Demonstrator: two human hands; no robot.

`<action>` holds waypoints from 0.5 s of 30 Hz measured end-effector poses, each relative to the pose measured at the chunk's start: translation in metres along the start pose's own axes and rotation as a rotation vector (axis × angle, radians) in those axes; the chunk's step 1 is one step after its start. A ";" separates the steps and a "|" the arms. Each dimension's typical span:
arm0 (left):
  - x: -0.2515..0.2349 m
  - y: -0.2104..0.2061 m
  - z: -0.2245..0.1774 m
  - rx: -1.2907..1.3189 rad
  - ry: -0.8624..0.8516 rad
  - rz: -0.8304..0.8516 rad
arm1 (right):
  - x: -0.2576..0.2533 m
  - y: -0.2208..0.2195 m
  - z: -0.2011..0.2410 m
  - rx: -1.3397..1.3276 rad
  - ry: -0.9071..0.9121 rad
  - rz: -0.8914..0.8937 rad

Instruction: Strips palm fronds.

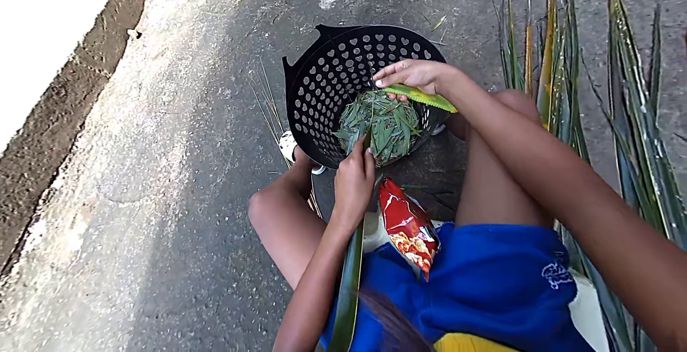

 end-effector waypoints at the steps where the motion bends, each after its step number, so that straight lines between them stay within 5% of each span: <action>1: 0.001 0.000 0.000 -0.005 0.000 0.001 | 0.000 0.005 0.003 -0.021 0.011 -0.036; 15: 0.003 -0.002 0.001 -0.026 -0.009 -0.011 | 0.012 0.056 0.020 -0.224 0.107 -0.367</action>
Point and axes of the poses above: each hand's wrist, its own x-axis away from the middle knuckle, its own y-axis out of the back of the hand, z = x × y, the point moved 7 cm from there along -x, towards the middle knuckle, and after that the axes turned 5 degrees about -y, right-handed, at the moved point
